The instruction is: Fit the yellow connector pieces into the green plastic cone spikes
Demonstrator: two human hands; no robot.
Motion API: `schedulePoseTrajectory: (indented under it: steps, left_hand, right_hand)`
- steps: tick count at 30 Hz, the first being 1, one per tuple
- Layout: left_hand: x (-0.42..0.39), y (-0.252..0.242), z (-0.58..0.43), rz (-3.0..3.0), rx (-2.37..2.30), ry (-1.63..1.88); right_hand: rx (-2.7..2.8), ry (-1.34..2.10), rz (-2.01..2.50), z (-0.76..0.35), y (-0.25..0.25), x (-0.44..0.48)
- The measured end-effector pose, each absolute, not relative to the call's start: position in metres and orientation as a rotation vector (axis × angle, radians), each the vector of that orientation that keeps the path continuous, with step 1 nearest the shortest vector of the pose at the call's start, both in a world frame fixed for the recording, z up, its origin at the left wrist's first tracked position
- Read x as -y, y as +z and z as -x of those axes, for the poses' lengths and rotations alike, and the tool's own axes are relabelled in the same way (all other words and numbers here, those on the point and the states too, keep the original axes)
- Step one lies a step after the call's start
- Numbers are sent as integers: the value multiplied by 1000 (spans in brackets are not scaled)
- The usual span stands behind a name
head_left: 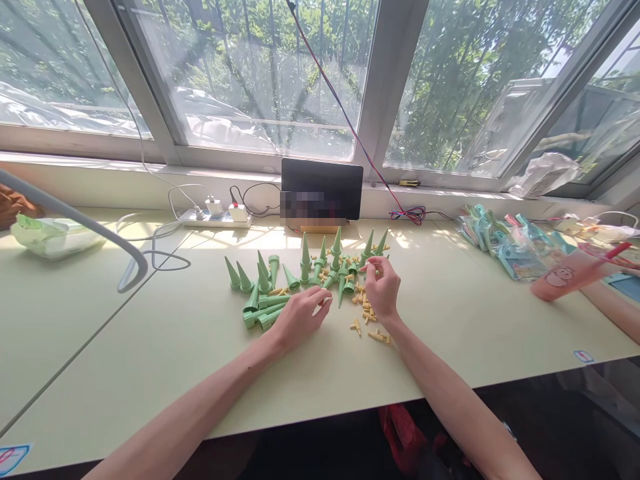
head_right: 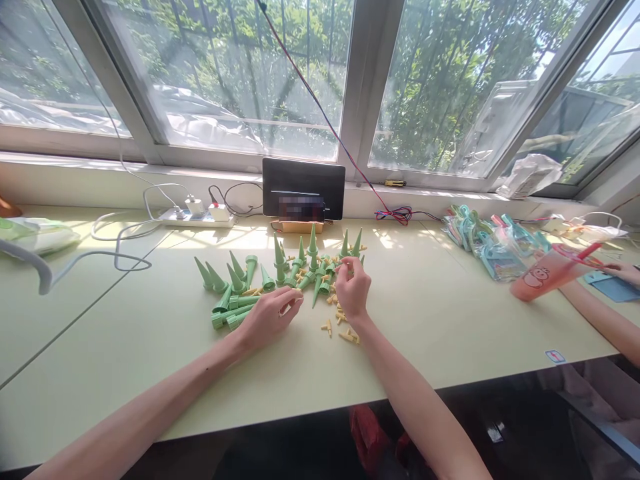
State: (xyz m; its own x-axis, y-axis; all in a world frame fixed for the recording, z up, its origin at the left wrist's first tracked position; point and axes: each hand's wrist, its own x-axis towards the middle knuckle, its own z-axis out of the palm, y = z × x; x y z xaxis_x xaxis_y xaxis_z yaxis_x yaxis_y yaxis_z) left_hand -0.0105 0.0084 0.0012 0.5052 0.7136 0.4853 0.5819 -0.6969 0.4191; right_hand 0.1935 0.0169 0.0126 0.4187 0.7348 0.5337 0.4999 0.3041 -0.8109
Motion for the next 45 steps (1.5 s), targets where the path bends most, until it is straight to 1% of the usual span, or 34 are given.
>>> schedulePoseTrajectory:
  steps: [4, 9, 14, 25, 28, 31, 34, 37, 42, 45]
  left_hand:
    - [-3, 1, 8, -2603, -1004, 903]
    - [-1, -1, 6, -2633, -985, 871]
    - [-1, -1, 5, -2638, -988, 862]
    - [1, -1, 3, -2658, -913, 842]
    - [3, -1, 3, -2686, -900, 813]
    - [5, -1, 2, -2723, -894, 790]
    - [6, -2, 1, -2746, -857, 761]
    - [6, -2, 0, -2732, -798, 748]
    - [11, 4, -2, -2749, -712, 730]
    - [15, 7, -3, -2780, -676, 732]
  right_hand:
    - [1310, 257, 1423, -196, 9, -19]
    - [1423, 329, 1513, -198, 1, -24]
    - [1407, 377, 1484, -197, 3, -23]
    - [1279, 237, 1376, -194, 11, -16]
    - [1391, 280, 1326, -192, 8, -14]
    - [1638, 347, 1258, -184, 6, -8]
    - [1895, 265, 1276, -174, 9, 0]
    - [2036, 188, 1277, -168, 12, 12]
    - [2094, 49, 1236, -183, 4, 40]
    - [2125, -155, 1187, -199, -6, 53]
